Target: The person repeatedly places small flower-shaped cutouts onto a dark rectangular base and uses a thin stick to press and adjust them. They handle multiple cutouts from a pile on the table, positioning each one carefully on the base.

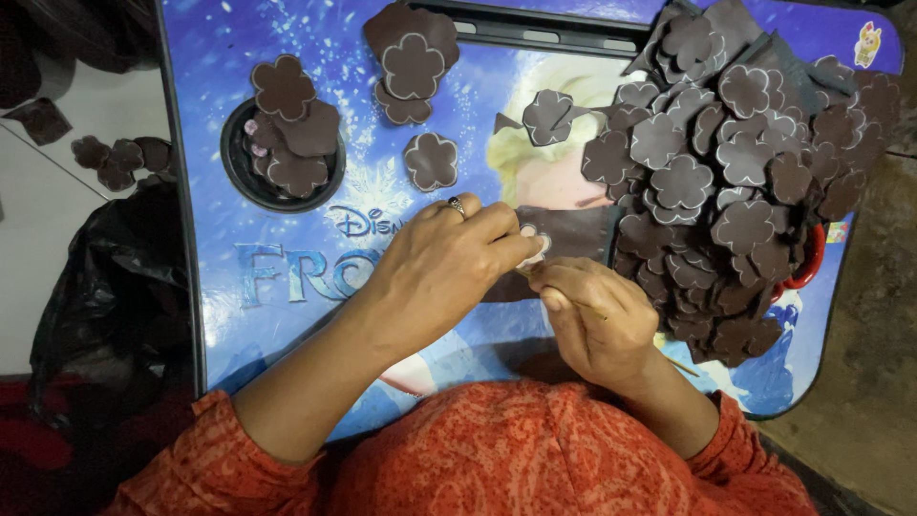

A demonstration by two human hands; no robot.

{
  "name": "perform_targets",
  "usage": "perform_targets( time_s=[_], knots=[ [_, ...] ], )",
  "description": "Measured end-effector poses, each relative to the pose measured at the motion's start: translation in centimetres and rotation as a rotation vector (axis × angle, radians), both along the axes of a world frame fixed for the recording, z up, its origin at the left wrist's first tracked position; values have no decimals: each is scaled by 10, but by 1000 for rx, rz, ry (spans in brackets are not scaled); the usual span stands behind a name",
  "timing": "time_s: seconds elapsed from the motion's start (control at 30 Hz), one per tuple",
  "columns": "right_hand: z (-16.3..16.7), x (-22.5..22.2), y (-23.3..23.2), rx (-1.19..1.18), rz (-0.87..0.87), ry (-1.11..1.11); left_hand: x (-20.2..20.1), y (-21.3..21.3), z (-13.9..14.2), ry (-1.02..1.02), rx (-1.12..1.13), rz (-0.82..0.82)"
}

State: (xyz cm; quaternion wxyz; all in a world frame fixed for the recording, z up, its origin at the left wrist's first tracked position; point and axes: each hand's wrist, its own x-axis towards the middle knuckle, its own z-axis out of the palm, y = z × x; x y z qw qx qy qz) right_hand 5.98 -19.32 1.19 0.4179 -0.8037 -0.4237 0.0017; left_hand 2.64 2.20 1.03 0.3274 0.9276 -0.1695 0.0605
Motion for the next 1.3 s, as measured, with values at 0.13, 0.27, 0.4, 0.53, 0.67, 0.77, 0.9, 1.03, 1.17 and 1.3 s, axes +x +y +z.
perform_targets(
  time_s=[0.13,0.27,0.4,0.53,0.67,0.77,0.9,1.03,1.17,1.3],
  knots=[
    [0,1,0,0,22,-13,0,0,0,-2,7,1],
    [0,2,0,6,32,-5,-1,0,0,-4,1,1],
    [1,3,-2,6,5,33,0,0,0,3,4,0],
    [1,3,-1,19,16,17,0,0,0,-3,19,-2],
    [2,2,-2,13,17,36,-1,-1,-1,-11,15,-1],
    [2,3,-4,-5,-3,24,-1,0,0,-13,29,3],
    [3,4,-7,-37,-44,-12,-1,0,0,-12,26,-3],
    [3,5,-7,-24,-35,-34,-1,0,0,-18,33,-3],
    [4,5,-7,-38,-31,-36,-2,-1,0,-18,21,3],
    [4,6,-6,-13,-32,-13,-2,0,0,-26,24,-1]
  ],
)
